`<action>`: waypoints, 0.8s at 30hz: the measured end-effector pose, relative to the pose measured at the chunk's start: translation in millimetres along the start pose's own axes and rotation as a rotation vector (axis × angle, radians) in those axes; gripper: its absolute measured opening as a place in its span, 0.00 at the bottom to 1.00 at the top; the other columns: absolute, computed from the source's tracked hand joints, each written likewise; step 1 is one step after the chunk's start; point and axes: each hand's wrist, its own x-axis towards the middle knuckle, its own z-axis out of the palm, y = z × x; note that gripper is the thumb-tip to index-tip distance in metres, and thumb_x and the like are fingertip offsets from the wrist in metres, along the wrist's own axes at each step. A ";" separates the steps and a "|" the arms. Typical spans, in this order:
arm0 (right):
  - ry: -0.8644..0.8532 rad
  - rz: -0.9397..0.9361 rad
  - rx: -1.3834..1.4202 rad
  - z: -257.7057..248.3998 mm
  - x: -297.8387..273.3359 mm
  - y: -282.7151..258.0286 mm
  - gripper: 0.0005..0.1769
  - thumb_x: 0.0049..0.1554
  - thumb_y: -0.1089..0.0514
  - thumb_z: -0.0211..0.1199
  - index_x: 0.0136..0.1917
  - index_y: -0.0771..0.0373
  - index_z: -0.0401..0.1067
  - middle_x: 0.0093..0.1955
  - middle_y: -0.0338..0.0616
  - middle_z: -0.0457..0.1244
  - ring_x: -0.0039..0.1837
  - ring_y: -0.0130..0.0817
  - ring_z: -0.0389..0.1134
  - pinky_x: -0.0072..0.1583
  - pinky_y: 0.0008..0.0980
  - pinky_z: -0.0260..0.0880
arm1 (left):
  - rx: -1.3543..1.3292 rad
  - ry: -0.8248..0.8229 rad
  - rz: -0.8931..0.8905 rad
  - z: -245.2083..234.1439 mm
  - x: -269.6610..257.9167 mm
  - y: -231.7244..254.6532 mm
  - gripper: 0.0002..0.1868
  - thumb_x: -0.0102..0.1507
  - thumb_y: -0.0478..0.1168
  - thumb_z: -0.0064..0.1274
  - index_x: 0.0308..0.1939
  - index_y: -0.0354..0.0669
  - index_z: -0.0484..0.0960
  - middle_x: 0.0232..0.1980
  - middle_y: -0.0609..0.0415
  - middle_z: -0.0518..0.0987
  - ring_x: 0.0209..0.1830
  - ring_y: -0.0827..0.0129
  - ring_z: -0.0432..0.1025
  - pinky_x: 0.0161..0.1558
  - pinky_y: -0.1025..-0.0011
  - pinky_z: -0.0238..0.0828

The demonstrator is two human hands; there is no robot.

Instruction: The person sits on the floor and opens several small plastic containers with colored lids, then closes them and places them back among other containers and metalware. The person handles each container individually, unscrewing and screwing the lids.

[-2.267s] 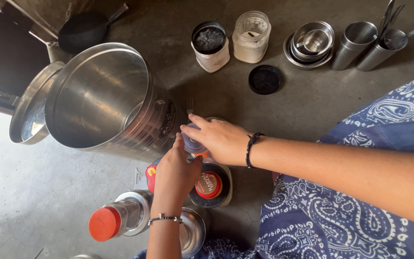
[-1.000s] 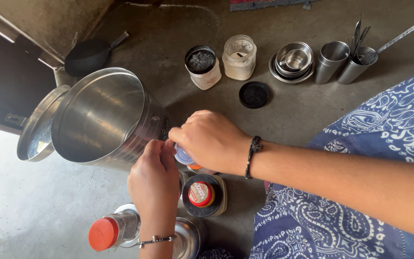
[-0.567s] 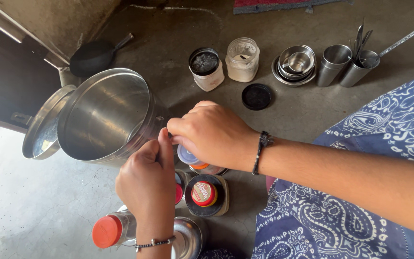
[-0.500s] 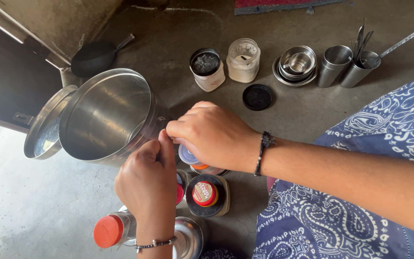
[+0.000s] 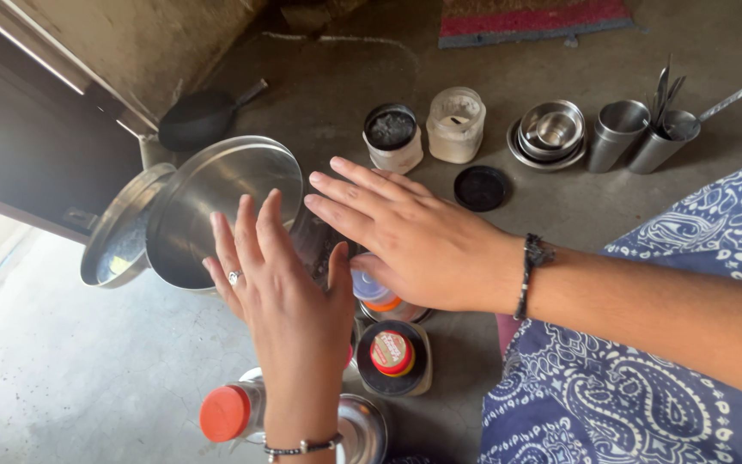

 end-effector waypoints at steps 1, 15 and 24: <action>0.001 -0.011 -0.022 -2.7 1.9 -1.2 0.38 0.59 0.53 0.60 0.79 0.64 0.54 0.83 0.51 0.47 0.84 0.47 0.42 0.77 0.48 0.48 | -0.001 0.014 -0.011 -1.4 1.1 0.2 0.44 0.57 0.46 0.63 0.74 0.39 0.61 0.77 0.37 0.59 0.81 0.39 0.44 0.74 0.38 0.33; -0.011 -0.163 -0.329 -70.1 66.0 -22.2 0.37 0.64 0.48 0.55 0.81 0.60 0.50 0.84 0.46 0.44 0.85 0.44 0.39 0.80 0.49 0.37 | -0.032 0.222 -0.063 -48.3 45.8 -2.5 0.53 0.55 0.51 0.65 0.76 0.31 0.57 0.79 0.26 0.52 0.80 0.32 0.38 0.70 0.31 0.31; 0.197 -0.317 -0.519 -138.6 146.9 -67.5 0.37 0.64 0.48 0.53 0.82 0.62 0.49 0.85 0.48 0.45 0.85 0.45 0.40 0.79 0.50 0.40 | 0.072 0.372 0.060 -147.0 115.0 16.0 0.50 0.53 0.50 0.63 0.74 0.31 0.59 0.78 0.30 0.53 0.81 0.38 0.37 0.73 0.38 0.29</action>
